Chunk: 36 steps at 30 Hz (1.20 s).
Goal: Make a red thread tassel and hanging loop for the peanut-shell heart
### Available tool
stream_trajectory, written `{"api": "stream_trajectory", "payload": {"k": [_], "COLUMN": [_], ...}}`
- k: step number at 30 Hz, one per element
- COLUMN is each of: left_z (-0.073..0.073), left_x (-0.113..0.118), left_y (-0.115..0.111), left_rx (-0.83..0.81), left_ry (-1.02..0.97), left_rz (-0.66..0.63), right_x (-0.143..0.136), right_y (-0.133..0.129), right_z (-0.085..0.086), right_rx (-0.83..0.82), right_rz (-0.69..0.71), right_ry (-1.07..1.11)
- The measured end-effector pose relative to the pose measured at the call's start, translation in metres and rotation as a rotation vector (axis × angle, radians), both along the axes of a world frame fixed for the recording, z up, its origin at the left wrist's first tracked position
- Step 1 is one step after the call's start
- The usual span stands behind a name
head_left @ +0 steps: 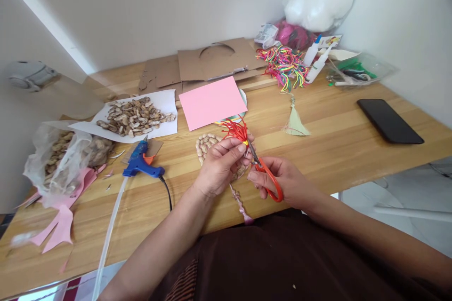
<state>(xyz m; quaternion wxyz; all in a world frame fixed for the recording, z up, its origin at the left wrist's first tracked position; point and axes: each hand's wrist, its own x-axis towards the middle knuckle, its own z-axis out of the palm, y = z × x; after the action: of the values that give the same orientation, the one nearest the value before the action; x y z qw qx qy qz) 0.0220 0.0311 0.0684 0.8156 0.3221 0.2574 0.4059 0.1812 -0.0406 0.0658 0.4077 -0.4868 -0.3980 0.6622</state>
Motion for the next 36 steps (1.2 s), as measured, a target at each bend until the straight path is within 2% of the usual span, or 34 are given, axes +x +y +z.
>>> {"api": "stream_trajectory", "payload": {"k": [9, 21, 27, 36], "left_z": [-0.0027, -0.0082, -0.0055, -0.0041], "left_x": [0.0006, -0.0008, 0.0016, 0.0022], "left_y": [0.0016, 0.0031, 0.0017, 0.0008], "left_rx": [-0.048, -0.034, -0.06, -0.053], "left_ry": [-0.029, 0.055, 0.06, 0.06], "left_rz": [0.018, 0.03, 0.029, 0.035], "right_x": [0.0013, 0.0037, 0.0038, 0.0021], "right_y": [-0.0019, -0.0076, -0.0094, -0.0097], "right_z": [-0.0025, -0.0016, -0.0025, 0.0032], "right_rx": [0.0, -0.026, -0.039, -0.081], "right_rz": [0.034, 0.057, 0.08, 0.068], "right_ry": [0.028, 0.104, 0.193, 0.192]}}
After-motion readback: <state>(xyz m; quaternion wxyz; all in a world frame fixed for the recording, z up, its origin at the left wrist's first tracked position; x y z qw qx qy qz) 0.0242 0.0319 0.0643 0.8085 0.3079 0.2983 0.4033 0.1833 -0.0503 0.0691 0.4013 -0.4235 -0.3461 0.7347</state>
